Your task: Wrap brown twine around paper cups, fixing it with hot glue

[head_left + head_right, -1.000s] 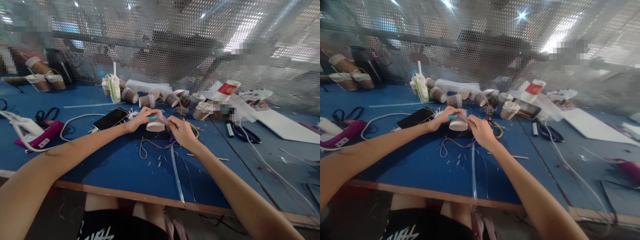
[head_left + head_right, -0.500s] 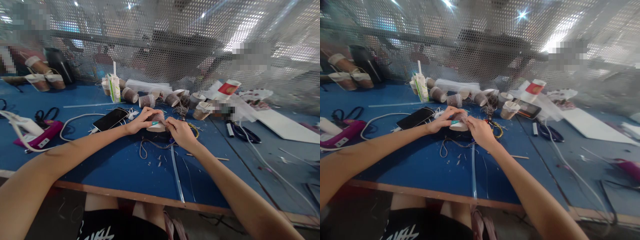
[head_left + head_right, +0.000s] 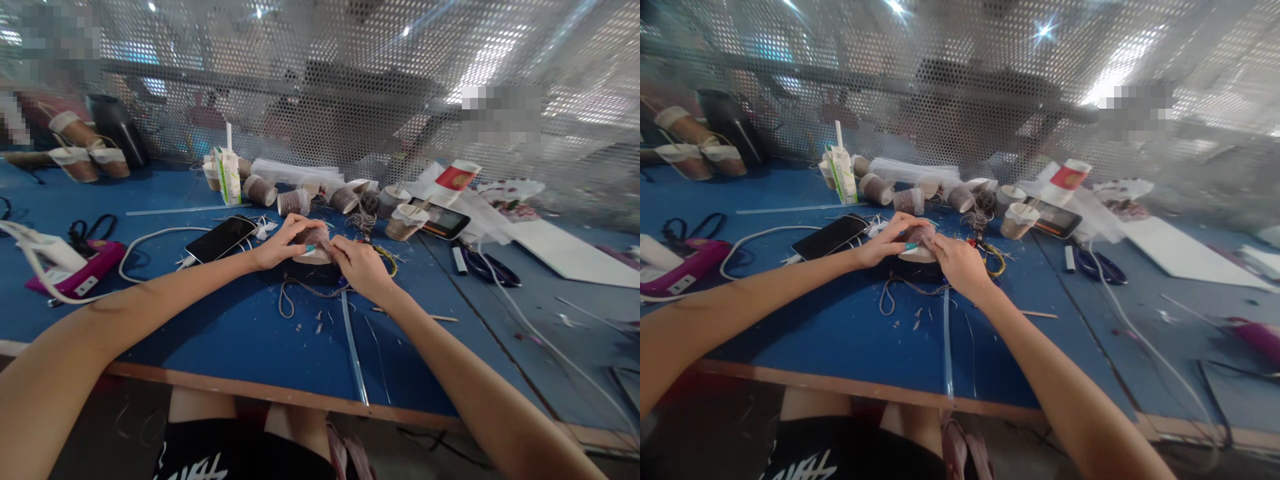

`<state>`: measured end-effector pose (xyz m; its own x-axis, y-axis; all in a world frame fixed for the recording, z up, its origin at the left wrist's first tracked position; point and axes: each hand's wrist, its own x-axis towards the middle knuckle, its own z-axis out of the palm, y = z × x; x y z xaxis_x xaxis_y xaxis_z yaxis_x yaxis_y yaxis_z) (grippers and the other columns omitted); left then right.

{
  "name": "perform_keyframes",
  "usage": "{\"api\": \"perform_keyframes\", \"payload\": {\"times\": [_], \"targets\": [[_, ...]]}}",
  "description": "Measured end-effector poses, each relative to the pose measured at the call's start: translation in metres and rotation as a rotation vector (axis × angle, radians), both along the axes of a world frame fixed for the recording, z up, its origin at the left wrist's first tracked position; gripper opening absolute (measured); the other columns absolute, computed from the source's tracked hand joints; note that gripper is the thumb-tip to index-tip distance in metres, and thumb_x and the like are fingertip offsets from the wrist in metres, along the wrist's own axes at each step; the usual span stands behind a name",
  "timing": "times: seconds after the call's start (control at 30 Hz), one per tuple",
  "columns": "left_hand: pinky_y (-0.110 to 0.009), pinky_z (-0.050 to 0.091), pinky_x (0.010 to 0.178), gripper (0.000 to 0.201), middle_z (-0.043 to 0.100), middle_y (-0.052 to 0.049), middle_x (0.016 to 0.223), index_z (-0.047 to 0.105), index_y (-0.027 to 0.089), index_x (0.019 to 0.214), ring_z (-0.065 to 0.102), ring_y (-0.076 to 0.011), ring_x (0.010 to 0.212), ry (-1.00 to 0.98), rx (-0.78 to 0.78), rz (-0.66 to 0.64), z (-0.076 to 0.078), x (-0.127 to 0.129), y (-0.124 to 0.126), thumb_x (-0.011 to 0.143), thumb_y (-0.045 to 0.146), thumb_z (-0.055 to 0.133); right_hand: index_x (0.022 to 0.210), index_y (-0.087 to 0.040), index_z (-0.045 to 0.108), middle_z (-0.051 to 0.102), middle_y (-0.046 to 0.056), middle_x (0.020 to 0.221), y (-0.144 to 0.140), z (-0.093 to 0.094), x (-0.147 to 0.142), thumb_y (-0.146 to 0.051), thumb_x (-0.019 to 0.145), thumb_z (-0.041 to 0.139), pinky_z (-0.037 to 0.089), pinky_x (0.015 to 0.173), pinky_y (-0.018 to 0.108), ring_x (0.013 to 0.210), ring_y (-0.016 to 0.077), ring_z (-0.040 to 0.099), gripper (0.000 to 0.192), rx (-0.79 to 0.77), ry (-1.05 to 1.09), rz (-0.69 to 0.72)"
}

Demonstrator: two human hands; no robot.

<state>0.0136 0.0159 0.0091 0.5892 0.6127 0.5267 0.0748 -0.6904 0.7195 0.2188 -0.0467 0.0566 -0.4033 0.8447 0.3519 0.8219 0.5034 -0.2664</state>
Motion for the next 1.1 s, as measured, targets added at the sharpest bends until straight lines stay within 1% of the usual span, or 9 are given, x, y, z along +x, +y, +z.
{"api": "perform_keyframes", "payload": {"times": [0.2, 0.27, 0.43, 0.5, 0.7, 0.93, 1.1], "targets": [[-0.047, 0.030, 0.120, 0.060, 0.047, -0.008, 0.119, 0.053, 0.030, 0.134, 0.041, -0.0305, 0.129, -0.003, -0.014, 0.007, 0.0014, -0.0005, -0.0016, 0.081, 0.058, 0.054, 0.071, -0.022, 0.050, 0.057, 0.001, 0.062, -0.0010, 0.0004, -0.0005, -0.033, 0.098, 0.037, 0.029, 0.055, 0.025, 0.057, 0.0162, 0.051, 0.033, -0.007, -0.024, -0.022], [-0.048, 0.030, 0.119, 0.061, 0.047, -0.008, 0.118, 0.053, 0.030, 0.134, 0.041, -0.0310, 0.129, -0.009, -0.020, -0.006, 0.0016, -0.0010, -0.0019, 0.081, 0.060, 0.053, 0.071, -0.022, 0.051, 0.058, 0.002, 0.062, -0.0014, 0.0004, -0.0010, -0.034, 0.098, 0.037, 0.028, 0.055, 0.025, 0.058, 0.0162, 0.052, 0.033, -0.013, -0.028, -0.026], [-0.050, 0.031, 0.118, 0.057, 0.047, -0.008, 0.118, 0.053, 0.030, 0.133, 0.042, -0.0306, 0.127, -0.036, -0.018, -0.020, 0.0008, -0.0005, -0.0016, 0.085, 0.060, 0.049, 0.071, -0.022, 0.051, 0.057, 0.002, 0.061, -0.0017, -0.0002, -0.0015, -0.036, 0.099, 0.036, 0.027, 0.055, 0.025, 0.057, 0.0158, 0.051, 0.034, 0.000, -0.036, -0.030], [-0.050, 0.031, 0.118, 0.057, 0.047, -0.008, 0.118, 0.053, 0.029, 0.132, 0.042, -0.0302, 0.128, -0.031, -0.001, -0.011, 0.0003, 0.0006, -0.0013, 0.084, 0.061, 0.050, 0.071, -0.021, 0.051, 0.056, 0.001, 0.061, -0.0018, -0.0005, -0.0011, -0.037, 0.099, 0.035, 0.027, 0.054, 0.024, 0.057, 0.0155, 0.051, 0.036, 0.014, -0.041, -0.018], [-0.054, 0.031, 0.117, 0.061, 0.046, -0.009, 0.118, 0.052, 0.026, 0.132, 0.041, -0.0316, 0.127, -0.012, 0.038, 0.006, -0.0013, 0.0026, 0.0005, 0.082, 0.061, 0.056, 0.073, -0.021, 0.052, 0.055, 0.002, 0.061, -0.0025, 0.0002, -0.0005, -0.036, 0.099, 0.034, 0.025, 0.052, 0.024, 0.056, 0.0152, 0.050, 0.035, 0.036, -0.075, -0.003], [-0.053, 0.031, 0.117, 0.056, 0.047, -0.009, 0.120, 0.052, 0.027, 0.132, 0.042, -0.0306, 0.128, -0.026, 0.040, -0.016, -0.0019, 0.0004, 0.0014, 0.087, 0.060, 0.049, 0.076, -0.021, 0.053, 0.057, 0.003, 0.062, -0.0047, 0.0016, -0.0008, -0.037, 0.099, 0.033, 0.025, 0.052, 0.025, 0.058, 0.0170, 0.052, 0.034, 0.028, -0.129, -0.023], [-0.053, 0.034, 0.116, 0.059, 0.048, -0.010, 0.120, 0.052, 0.026, 0.130, 0.043, -0.0306, 0.127, -0.025, 0.057, 0.019, -0.0032, 0.0026, 0.0018, 0.083, 0.061, 0.057, 0.078, -0.021, 0.052, 0.059, 0.004, 0.065, -0.0046, 0.0013, -0.0006, -0.037, 0.099, 0.029, 0.025, 0.053, 0.025, 0.060, 0.0187, 0.055, 0.034, 0.005, -0.166, -0.068]]}}
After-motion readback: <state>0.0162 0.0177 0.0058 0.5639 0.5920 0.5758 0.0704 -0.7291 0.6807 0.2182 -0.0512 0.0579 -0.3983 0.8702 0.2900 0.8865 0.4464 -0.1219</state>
